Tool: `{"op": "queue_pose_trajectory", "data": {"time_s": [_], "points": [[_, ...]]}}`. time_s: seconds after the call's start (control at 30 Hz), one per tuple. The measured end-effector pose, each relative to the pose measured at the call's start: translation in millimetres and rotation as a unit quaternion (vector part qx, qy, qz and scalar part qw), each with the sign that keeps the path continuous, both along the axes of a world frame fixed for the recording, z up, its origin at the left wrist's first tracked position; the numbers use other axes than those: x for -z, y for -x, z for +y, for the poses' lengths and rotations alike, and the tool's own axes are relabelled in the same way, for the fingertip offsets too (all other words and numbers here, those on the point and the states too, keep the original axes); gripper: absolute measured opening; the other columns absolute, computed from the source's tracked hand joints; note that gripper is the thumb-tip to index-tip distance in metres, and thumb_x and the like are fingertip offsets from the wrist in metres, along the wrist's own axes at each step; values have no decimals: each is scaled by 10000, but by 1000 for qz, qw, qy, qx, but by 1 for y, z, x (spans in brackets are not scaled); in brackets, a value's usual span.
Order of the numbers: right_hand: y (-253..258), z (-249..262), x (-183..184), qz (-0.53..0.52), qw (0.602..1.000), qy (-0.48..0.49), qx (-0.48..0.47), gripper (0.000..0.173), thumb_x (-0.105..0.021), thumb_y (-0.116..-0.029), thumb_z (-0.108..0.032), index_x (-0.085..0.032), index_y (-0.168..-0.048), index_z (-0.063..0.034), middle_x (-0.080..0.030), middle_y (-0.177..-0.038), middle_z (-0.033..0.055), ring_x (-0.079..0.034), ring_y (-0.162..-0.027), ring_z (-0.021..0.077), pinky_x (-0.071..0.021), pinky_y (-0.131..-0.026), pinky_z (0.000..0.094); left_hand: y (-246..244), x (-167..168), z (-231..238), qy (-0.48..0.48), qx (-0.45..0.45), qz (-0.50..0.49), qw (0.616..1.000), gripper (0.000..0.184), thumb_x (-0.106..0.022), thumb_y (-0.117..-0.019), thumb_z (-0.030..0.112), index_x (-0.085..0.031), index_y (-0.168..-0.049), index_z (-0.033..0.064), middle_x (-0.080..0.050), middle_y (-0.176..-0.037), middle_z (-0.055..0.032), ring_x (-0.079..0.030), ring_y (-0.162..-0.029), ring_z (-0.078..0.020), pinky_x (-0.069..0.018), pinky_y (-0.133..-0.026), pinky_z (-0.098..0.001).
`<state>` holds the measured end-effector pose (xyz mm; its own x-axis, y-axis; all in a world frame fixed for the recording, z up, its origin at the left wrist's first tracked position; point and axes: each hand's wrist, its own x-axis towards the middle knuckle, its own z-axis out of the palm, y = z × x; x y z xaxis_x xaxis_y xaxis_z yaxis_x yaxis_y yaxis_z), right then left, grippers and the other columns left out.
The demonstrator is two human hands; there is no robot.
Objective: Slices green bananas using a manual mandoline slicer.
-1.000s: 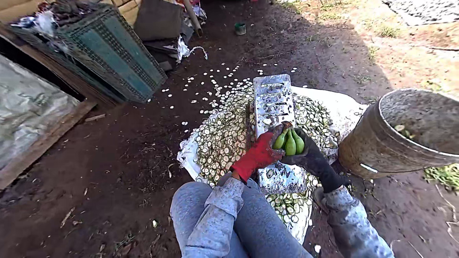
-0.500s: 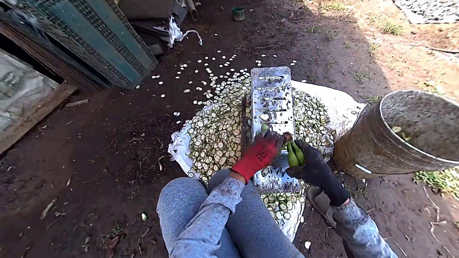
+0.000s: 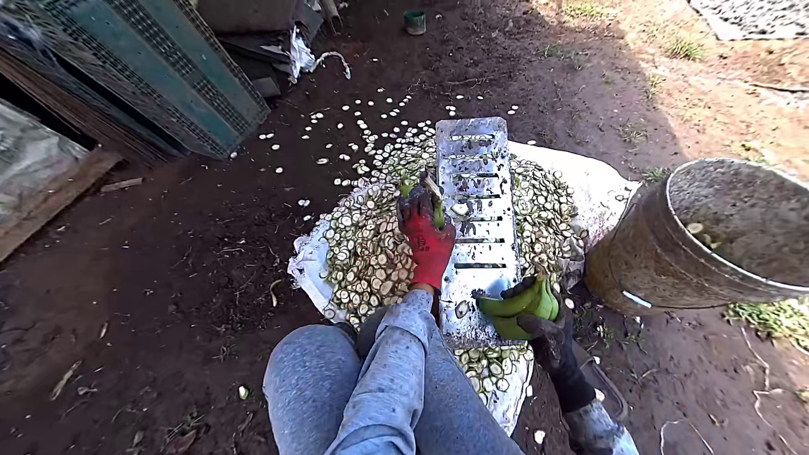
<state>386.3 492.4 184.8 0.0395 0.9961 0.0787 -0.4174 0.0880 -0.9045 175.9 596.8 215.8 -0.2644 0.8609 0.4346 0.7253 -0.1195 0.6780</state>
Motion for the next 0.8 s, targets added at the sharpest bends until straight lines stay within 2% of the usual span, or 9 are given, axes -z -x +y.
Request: {"op": "queue_pose_trajectory", "data": {"time_s": [0.1, 0.2, 0.33, 0.4, 0.47, 0.6, 0.67, 0.73, 0.8], "points": [[7, 25, -3, -15, 999, 12, 46, 650, -864, -642, -204, -574, -1175, 29, -724, -970, 119, -732, -877, 242, -634, -785, 409, -7, 42, 19, 31, -59, -26, 997, 622, -663, -943, 193, -450, -1504, 30, -382, -1588, -225, -343, -1474, -425, -286, -1179, -630], [26, 133, -11, -70, 993, -57, 81, 506, -759, -658, -76, -589, -1133, -29, -723, -917, 60, -721, -814, 186, -629, -729, 358, -14, 56, 28, 91, -61, 40, 993, 603, -677, -938, 193, -482, -1479, 10, -435, -1531, -281, -366, -1435, -492, -294, -1129, -681], [58, 255, -30, -70, 984, -109, 124, 593, -800, -677, -88, -536, -1199, 12, -678, -979, 83, -691, -881, 173, -611, -786, 358, -13, 55, 37, 93, -59, 137, 984, 609, -705, -899, 183, -528, -1460, 29, -502, -1472, -287, -383, -1415, -524, -284, -1124, -699], [51, 234, -28, -95, 984, -109, 105, 682, -826, -688, -147, -513, -1277, -2, -672, -1045, 94, -690, -936, 189, -613, -821, 380, -11, 58, 37, 79, -55, 143, 985, 605, -709, -890, 192, -536, -1446, 29, -499, -1474, -279, -391, -1410, -512, -275, -1139, -687], [29, 158, -14, -130, 986, -76, 77, 768, -825, -717, -210, -479, -1386, -62, -676, -1136, 79, -688, -996, 192, -609, -838, 387, -10, 59, 38, 65, -56, 146, 986, 626, -724, -862, 198, -540, -1435, 27, -487, -1482, -272, -396, -1407, -504, -276, -1139, -683], [6, 41, 20, -53, 991, -35, 114, 831, -882, -662, -227, -477, -1338, 38, -703, -1095, 129, -719, -974, 267, -624, -857, 457, -15, 56, 44, 63, -66, 148, 985, 606, -772, -823, 240, -607, -1382, 73, -553, -1427, -249, -421, -1386, -505, -263, -1131, -697], [20, 70, 17, -81, 984, -66, 144, 779, -882, -631, -237, -515, -1271, 13, -718, -1024, 71, -728, -910, 210, -636, -811, 406, -16, 60, 45, 71, -67, 167, 981, 581, -757, -847, 286, -610, -1381, 111, -556, -1425, -235, -425, -1387, -495, -275, -1121, -700], [38, 148, 8, -130, 971, -121, 157, 765, -882, -611, -227, -511, -1250, -30, -698, -1012, 21, -709, -896, 143, -626, -796, 346, -15, 59, 46, 69, -57, 175, 980, 574, -763, -848, 266, -616, -1379, 109, -562, -1419, -239, -432, -1382, -498, -278, -1115, -705], [55, 238, -6, -140, 962, -174, 156, 776, -859, -617, -153, -470, -1268, 10, -666, -1025, 53, -689, -905, 141, -616, -808, 329, -14, 57, 45, 72, -55, 169, 981, 579, -767, -837, 236, -621, -1377, 84, -567, -1417, -248, -432, -1385, -501, -269, -1123, -700]]}}
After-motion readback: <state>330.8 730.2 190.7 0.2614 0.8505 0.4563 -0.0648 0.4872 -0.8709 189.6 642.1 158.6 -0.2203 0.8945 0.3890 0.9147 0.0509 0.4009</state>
